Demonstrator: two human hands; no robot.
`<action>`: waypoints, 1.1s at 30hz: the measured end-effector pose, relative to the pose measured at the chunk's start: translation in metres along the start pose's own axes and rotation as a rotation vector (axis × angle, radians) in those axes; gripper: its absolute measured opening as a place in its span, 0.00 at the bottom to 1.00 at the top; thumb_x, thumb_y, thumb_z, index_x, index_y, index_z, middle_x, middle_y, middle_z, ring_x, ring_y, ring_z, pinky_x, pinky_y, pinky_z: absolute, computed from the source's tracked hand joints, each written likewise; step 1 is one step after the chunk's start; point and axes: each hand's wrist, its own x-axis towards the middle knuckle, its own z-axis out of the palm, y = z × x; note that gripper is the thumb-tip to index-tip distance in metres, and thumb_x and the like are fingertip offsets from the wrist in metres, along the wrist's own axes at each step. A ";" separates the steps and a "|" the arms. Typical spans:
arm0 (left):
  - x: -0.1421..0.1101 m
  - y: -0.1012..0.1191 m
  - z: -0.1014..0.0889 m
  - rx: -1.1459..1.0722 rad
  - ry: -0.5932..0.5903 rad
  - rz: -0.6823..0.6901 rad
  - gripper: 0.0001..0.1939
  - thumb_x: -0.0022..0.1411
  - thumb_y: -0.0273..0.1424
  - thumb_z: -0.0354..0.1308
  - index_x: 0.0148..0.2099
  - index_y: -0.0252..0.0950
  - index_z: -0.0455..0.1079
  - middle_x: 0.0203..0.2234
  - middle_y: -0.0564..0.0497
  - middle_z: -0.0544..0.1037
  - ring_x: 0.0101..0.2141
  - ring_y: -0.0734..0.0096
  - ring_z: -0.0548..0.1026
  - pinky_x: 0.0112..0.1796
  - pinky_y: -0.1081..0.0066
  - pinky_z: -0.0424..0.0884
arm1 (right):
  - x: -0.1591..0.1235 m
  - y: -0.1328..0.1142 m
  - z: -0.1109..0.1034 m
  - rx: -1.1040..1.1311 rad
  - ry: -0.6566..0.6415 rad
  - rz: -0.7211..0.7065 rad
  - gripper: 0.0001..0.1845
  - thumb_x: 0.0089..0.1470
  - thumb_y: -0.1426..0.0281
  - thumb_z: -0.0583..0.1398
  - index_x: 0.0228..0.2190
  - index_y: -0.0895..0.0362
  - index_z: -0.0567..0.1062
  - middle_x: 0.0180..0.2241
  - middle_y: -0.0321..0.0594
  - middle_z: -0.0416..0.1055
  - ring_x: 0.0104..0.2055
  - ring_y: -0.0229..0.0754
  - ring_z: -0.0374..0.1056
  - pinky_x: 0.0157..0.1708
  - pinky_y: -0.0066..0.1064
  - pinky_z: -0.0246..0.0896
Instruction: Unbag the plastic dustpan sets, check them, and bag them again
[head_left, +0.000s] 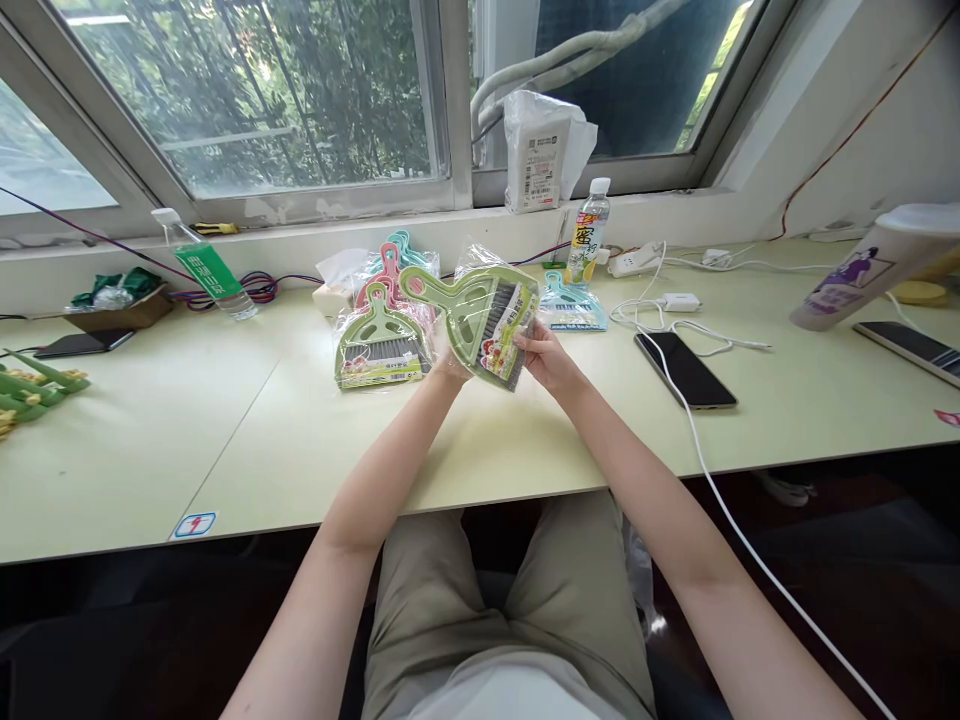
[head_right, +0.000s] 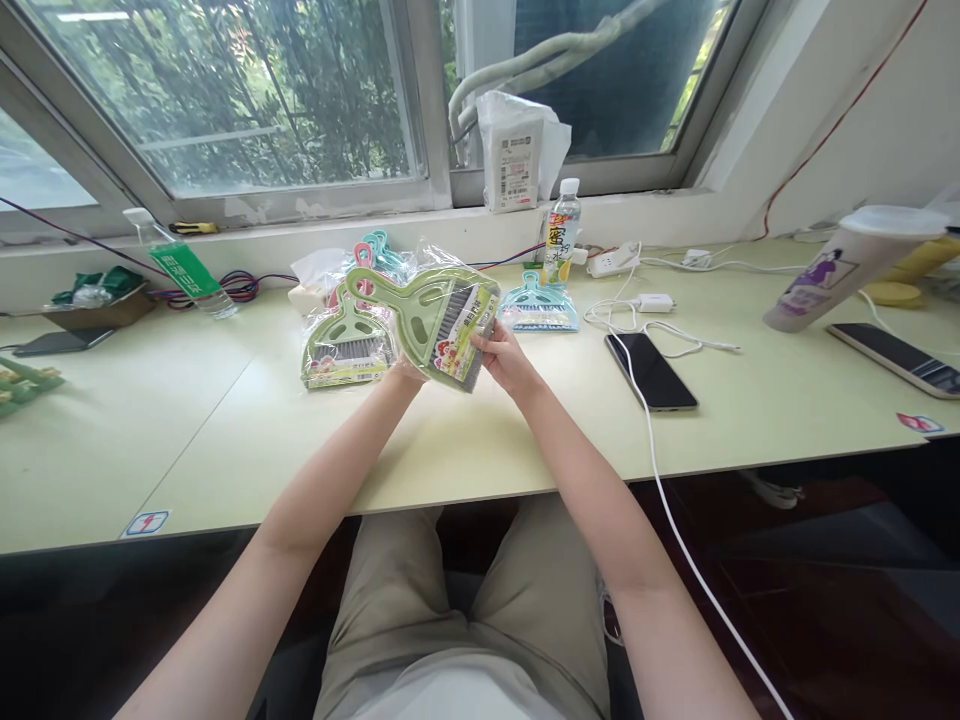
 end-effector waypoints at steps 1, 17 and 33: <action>0.001 -0.002 0.004 -0.001 -0.020 -0.001 0.27 0.65 0.49 0.47 0.54 0.35 0.70 0.43 0.43 0.80 0.54 0.49 0.72 0.52 0.52 0.69 | 0.000 -0.001 0.000 0.002 0.007 -0.013 0.22 0.38 0.74 0.70 0.37 0.52 0.72 0.41 0.35 0.77 0.51 0.49 0.71 0.52 0.43 0.71; 0.005 -0.050 0.021 0.414 0.080 0.365 0.33 0.56 0.43 0.65 0.59 0.41 0.57 0.55 0.45 0.71 0.57 0.57 0.68 0.58 0.58 0.63 | 0.018 0.002 -0.029 0.022 0.318 -0.264 0.17 0.46 0.78 0.62 0.38 0.51 0.70 0.40 0.33 0.77 0.47 0.40 0.73 0.54 0.37 0.69; 0.010 -0.049 0.015 0.456 0.112 0.342 0.25 0.58 0.35 0.61 0.56 0.42 0.58 0.53 0.46 0.70 0.58 0.57 0.65 0.57 0.59 0.62 | 0.017 0.003 -0.022 0.025 0.354 -0.250 0.20 0.48 0.79 0.60 0.42 0.50 0.70 0.42 0.33 0.76 0.49 0.39 0.72 0.55 0.36 0.68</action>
